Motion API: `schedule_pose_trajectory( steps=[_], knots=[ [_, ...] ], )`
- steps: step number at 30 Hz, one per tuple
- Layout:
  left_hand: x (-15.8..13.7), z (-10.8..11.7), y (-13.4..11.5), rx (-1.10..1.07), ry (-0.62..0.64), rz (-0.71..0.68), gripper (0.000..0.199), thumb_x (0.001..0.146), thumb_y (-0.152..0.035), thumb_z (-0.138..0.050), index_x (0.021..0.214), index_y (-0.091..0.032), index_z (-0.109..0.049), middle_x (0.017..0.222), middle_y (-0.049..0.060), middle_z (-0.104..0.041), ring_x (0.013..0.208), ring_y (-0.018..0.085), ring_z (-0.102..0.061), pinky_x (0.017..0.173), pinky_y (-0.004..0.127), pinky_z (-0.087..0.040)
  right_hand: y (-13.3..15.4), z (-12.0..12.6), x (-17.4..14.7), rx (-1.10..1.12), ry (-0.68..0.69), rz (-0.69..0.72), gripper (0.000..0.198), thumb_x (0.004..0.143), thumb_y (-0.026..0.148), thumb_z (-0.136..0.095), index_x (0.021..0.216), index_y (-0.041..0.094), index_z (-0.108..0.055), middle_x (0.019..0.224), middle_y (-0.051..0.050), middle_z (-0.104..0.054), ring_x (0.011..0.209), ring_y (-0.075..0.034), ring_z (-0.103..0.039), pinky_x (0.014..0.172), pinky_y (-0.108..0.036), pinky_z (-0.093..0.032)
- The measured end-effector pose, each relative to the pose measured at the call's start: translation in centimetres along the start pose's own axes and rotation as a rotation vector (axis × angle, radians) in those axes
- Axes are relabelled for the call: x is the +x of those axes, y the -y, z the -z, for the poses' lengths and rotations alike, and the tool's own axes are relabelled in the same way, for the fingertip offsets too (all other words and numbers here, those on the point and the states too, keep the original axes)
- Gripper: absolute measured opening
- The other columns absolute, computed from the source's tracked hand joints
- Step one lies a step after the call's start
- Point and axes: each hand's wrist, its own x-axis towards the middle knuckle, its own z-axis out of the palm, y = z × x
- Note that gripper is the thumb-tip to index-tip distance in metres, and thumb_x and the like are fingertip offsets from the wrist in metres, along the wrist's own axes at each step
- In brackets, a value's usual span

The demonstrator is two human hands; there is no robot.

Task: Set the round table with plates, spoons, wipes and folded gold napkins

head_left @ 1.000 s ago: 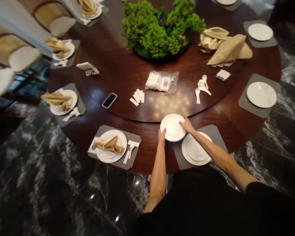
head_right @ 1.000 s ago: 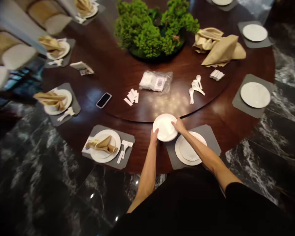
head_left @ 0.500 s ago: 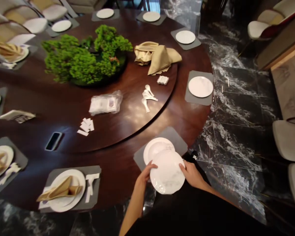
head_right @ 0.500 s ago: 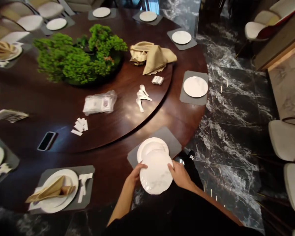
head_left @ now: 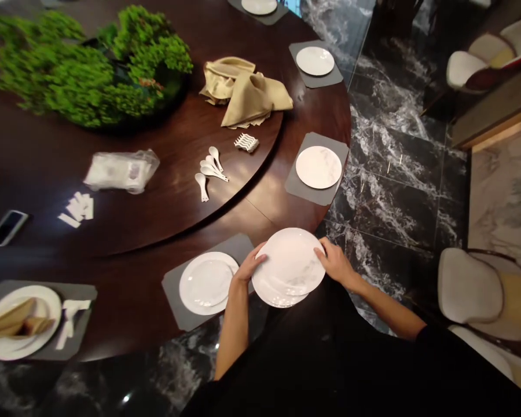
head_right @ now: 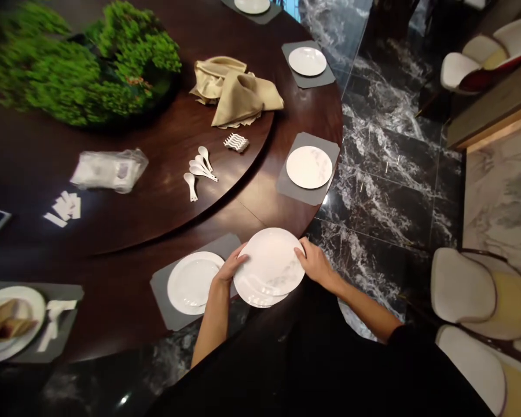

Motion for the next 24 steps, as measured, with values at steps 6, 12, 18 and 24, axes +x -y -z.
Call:
schedule_pose_trajectory(
  steps=[6, 12, 18, 24],
  knots=[
    [5.8, -6.9, -1.4, -0.226, -0.123, -0.011, 0.101, 0.068, -0.061, -0.104, 0.151, -0.014, -0.072, 0.129, 0.019, -0.084, 0.104, 0.036, -0.082, 0.084, 0.039, -0.067, -7.0, 17.0, 19.3, 0.173, -0.134, 0.032, 0.053, 0.097, 0.077, -0.069, 0.103, 0.024, -0.067, 0.08, 0.001, -0.066, 0.071, -0.018, -0.056, 0.066, -0.028, -0.049],
    [5.3, -11.3, -1.0, -0.389, -0.466, -0.072, 0.098, 0.061, -0.06, -0.107, 0.141, -0.013, -0.076, 0.121, 0.017, -0.085, 0.103, 0.036, -0.083, 0.083, 0.037, -0.068, -13.5, 22.0, 43.5, -0.031, -0.036, 0.094, 0.044, 0.097, 0.065, -0.075, 0.098, 0.021, -0.067, 0.084, -0.002, -0.067, 0.081, -0.021, -0.06, 0.085, -0.036, -0.058],
    [7.7, -22.2, 1.0, -0.628, -0.909, -0.147, 0.098, 0.063, -0.062, -0.105, 0.146, -0.017, -0.076, 0.125, 0.016, -0.085, 0.112, 0.037, -0.083, 0.099, 0.045, -0.069, -18.5, 14.8, 56.2, -0.299, 0.307, 0.09, 0.026, 0.102, 0.049, -0.062, 0.098, 0.023, -0.063, 0.091, -0.006, -0.071, 0.088, -0.024, -0.061, 0.097, -0.038, -0.056],
    [13.1, -36.2, -0.6, -0.799, -1.227, -0.12, 0.1, 0.064, -0.067, -0.103, 0.146, -0.019, -0.076, 0.119, 0.015, -0.086, 0.114, 0.04, -0.083, 0.102, 0.051, -0.07, -21.9, 13.6, 63.6, -0.412, 0.626, 0.237, 0.033, 0.107, 0.053, -0.056, 0.107, 0.022, -0.068, 0.103, -0.011, -0.078, 0.094, -0.028, -0.064, 0.1, -0.039, -0.056]
  ],
)
